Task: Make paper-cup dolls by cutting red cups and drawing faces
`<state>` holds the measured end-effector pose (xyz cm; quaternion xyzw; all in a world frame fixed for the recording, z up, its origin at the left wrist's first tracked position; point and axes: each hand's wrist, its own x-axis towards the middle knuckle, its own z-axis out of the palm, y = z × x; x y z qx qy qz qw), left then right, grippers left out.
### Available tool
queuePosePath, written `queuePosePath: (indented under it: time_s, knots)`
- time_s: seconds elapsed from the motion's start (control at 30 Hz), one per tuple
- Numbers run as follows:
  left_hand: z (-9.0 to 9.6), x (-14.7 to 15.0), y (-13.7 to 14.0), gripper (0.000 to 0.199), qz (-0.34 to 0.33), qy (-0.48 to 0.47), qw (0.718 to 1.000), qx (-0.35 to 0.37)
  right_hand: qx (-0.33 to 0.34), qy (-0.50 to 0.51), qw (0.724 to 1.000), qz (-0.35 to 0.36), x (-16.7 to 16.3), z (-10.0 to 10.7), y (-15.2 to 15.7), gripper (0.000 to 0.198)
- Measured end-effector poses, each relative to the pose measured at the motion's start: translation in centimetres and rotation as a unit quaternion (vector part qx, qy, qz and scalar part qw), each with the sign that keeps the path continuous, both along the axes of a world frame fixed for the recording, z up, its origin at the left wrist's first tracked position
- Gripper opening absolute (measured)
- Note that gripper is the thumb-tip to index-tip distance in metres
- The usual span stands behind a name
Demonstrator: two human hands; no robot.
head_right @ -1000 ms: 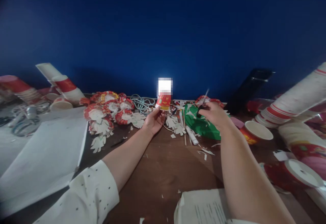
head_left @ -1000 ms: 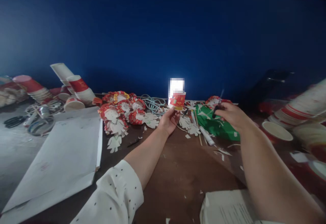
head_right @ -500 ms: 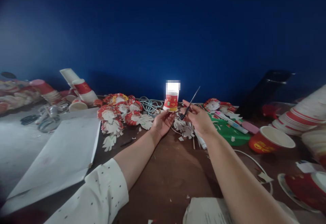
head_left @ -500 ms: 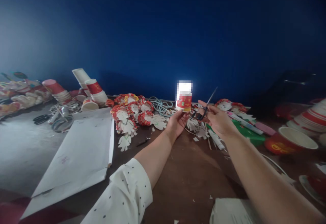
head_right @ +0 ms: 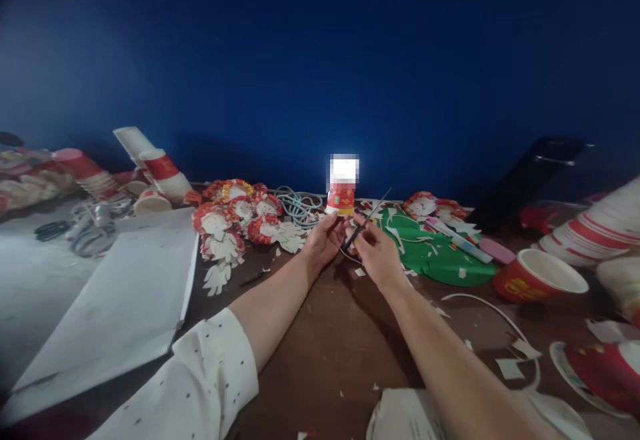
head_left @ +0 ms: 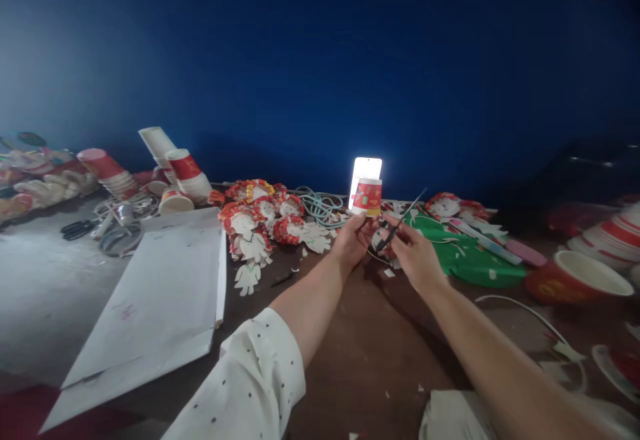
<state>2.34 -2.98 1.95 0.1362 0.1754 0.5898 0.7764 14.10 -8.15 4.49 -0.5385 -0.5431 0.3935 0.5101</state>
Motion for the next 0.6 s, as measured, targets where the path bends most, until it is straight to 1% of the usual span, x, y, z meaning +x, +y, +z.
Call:
queuePosePath:
  time_s: [0.07, 0.13, 0.3, 0.5, 0.6]
  knots:
    - [-0.1, 0.0, 0.1, 0.01, 0.004, 0.003, 1.0, -0.001, -0.017, -0.014, 0.999, 0.041, -0.1, -0.7, -0.5, 0.057]
    - [-0.2, 0.0, 0.2, 0.008, 0.025, 0.003, 1.0, -0.005, -0.034, -0.027, 0.997, 0.057, 0.0, -1.0, -0.7, 0.055]
    - [-0.5, -0.1, 0.4, 0.001, 0.028, 0.011, 0.999, -0.019, -0.055, -0.03, 0.998, 0.029, 0.2, -0.7, -0.9, 0.053]
    - [-0.1, -0.2, 0.4, 0.013, 0.019, 0.008, 0.999, -0.042, -0.074, 0.029, 0.997, 0.02, -0.1, -0.9, -1.1, 0.053]
    - [0.2, -0.3, 0.2, 0.01, 0.003, -0.004, 0.999, -0.052, -0.076, 0.06, 0.995, 0.024, -0.5, -1.0, -1.3, 0.053]
